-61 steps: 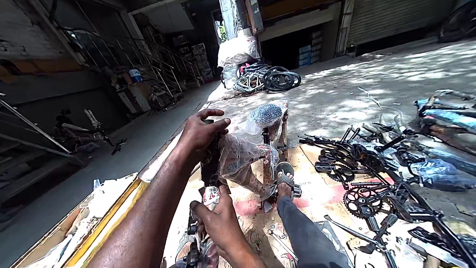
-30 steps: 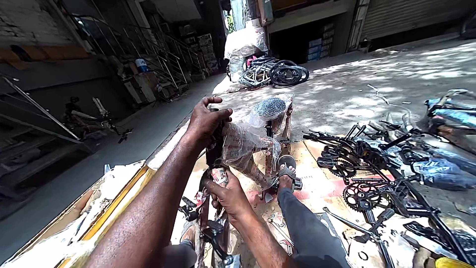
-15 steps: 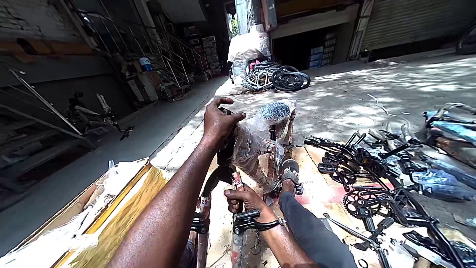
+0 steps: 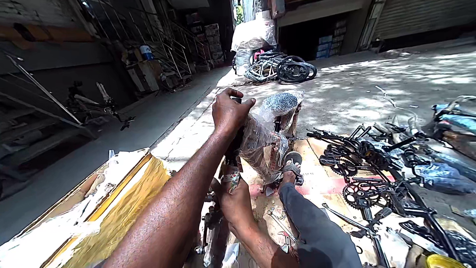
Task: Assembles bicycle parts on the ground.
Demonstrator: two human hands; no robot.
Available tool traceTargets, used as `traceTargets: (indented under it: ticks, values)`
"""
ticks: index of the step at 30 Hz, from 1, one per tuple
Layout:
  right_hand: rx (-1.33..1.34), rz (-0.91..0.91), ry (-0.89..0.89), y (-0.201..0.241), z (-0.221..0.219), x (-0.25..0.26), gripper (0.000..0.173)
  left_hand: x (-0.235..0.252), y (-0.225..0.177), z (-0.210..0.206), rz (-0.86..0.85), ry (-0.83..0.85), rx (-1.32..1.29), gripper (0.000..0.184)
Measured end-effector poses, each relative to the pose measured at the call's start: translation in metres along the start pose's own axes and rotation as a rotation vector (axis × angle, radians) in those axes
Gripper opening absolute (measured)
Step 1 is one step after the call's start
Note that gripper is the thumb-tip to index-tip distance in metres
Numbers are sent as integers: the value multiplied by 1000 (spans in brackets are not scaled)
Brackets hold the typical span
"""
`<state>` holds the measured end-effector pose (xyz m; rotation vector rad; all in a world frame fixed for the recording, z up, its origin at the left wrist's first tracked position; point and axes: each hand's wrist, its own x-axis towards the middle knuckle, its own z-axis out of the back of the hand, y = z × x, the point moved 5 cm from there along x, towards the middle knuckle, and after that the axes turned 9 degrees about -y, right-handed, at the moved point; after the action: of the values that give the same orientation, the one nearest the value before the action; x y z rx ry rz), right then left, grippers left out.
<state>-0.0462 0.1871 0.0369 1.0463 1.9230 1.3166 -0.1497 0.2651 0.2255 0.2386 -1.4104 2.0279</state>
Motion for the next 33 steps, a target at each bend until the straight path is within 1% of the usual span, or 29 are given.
traceTargets:
  ticks: [1, 3, 4, 6, 8, 9, 10, 12, 14, 16, 18, 20, 23, 26, 28, 30, 32, 33]
  values:
    - [-2, -7, 8, 0, 0, -1, 40, 1, -1, -4, 20, 61, -42, 38]
    - [57, -51, 96, 2, 1, -3, 44, 2, -2, -6, 75, 159, -122, 40]
    - [106, -82, 161, 4, 3, -3, 41, 4, -1, -5, 97, 186, -144, 41]
    - [173, -159, 338, 6, 16, -2, 26, 7, 1, -1, 127, 195, -163, 38]
    - [248, -182, 529, 4, 29, 5, 12, 10, 2, 2, 134, 193, -160, 31]
    - [311, -188, 617, -1, 34, 9, 9, 12, 2, 2, 132, 195, -160, 28]
    - [383, -212, 697, -5, 36, 14, 10, 12, 4, 1, 134, 195, -170, 26]
    - [482, -304, 769, 1, 30, 20, 12, 12, 7, 2, 134, 180, -191, 28]
    - [440, -316, 731, 8, 26, 18, 14, 14, 8, 4, 109, 161, -229, 47]
    - [320, -276, 585, 16, 25, 6, 15, 15, 14, 7, 70, 146, -273, 59]
    - [191, -225, 447, 23, 24, -8, 11, 13, 18, 8, 36, 149, -328, 58]
    - [137, -187, 384, 24, 22, -16, 10, 6, 21, 11, 24, 161, -378, 50]
    - [159, -171, 413, 12, 29, -22, 12, -11, 22, 16, 6, 199, -411, 44]
    - [150, -160, 520, -15, 50, -33, 12, -39, 22, 25, -15, 233, -418, 41]
    - [136, -196, 599, -37, 61, -40, 11, -63, 24, 34, -63, 220, -414, 38]
    - [123, -244, 644, -57, 55, -48, 11, -93, 30, 47, -111, 201, -388, 38]
    - [35, -246, 664, -75, 52, -62, 16, -125, 39, 66, -154, 179, -361, 38]
    - [-36, -222, 673, -82, 54, -71, 21, -142, 45, 75, -159, 166, -346, 37]
